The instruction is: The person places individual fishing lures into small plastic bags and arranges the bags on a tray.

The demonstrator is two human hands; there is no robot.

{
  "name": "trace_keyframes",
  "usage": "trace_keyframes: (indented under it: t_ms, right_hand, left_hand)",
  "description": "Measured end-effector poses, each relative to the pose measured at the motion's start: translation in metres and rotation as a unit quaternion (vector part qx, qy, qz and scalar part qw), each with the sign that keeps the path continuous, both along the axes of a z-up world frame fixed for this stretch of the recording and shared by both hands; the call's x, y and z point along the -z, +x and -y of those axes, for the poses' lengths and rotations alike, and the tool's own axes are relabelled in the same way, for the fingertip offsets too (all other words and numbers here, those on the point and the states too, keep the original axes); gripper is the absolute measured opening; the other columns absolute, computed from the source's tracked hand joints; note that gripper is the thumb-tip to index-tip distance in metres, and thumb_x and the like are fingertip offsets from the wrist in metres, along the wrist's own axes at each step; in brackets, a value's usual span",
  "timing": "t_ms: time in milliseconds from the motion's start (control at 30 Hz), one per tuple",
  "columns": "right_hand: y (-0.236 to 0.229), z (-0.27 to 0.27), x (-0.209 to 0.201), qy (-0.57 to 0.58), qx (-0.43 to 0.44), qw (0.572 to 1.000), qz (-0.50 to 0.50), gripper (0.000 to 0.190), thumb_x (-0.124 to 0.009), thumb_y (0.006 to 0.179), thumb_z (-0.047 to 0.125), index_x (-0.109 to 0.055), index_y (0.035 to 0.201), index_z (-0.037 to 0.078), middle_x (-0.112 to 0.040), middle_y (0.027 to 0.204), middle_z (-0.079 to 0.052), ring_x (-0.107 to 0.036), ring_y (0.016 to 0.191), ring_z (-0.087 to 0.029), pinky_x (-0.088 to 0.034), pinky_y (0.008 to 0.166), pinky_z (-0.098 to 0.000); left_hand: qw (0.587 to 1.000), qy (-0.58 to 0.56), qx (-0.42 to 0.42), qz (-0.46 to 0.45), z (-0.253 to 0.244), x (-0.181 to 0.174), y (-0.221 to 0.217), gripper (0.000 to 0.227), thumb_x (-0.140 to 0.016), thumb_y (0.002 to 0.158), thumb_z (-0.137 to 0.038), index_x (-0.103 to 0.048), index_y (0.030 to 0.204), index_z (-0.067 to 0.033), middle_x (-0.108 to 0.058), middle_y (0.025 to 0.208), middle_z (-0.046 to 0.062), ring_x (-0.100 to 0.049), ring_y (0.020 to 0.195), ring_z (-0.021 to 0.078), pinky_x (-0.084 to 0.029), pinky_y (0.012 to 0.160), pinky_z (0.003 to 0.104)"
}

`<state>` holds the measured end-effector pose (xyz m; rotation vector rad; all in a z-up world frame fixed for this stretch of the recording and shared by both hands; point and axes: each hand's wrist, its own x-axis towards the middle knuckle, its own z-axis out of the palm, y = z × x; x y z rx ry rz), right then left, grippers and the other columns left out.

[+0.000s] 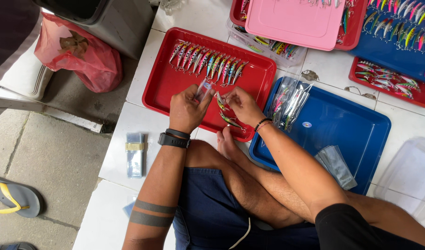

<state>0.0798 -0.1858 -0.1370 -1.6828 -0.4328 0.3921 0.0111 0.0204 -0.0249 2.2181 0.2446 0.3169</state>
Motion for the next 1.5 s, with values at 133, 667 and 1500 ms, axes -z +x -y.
trace_keyframes:
  t_ms: [133,667,1500]
  right_hand:
    - [-0.023,0.009,-0.043,0.075,0.014,0.996,-0.045,0.005,-0.062,0.101,-0.001,-0.059,0.100,0.003,-0.072,0.110,-0.021,-0.073,0.091,-0.028,-0.063,0.069,-0.0371]
    - [-0.082,0.139,-0.223,0.126,0.005,0.987,-0.103,0.055,-0.070,0.075,-0.016,-0.051,0.125,-0.006,-0.069,0.113,-0.028,-0.076,0.090,-0.032,-0.068,0.070,-0.0438]
    - [-0.168,0.204,-0.370,-0.437,0.148,0.855,0.236,0.018,-0.089,0.086,0.022,-0.082,0.093,0.008,-0.072,0.070,0.000,-0.056,0.052,-0.010,-0.046,0.058,-0.0253]
  left_hand:
    - [0.995,0.008,0.031,0.091,0.005,-0.013,-0.007,0.034,-0.080,0.091,-0.028,-0.058,0.071,-0.0111,-0.058,0.055,0.015,-0.068,0.062,0.0376,-0.055,0.056,0.036]
    - [0.932,-0.007,0.158,0.325,0.077,-0.081,-0.028,0.031,-0.084,0.088,-0.023,-0.060,0.072,-0.0109,-0.054,0.056,0.009,-0.062,0.053,0.0351,-0.050,0.045,0.040]
    - [0.706,-0.149,0.453,0.524,0.178,-0.244,-0.114,0.051,-0.024,0.116,-0.010,-0.057,0.077,-0.0108,-0.051,0.078,0.005,-0.050,0.059,0.0218,-0.037,0.056,0.037]
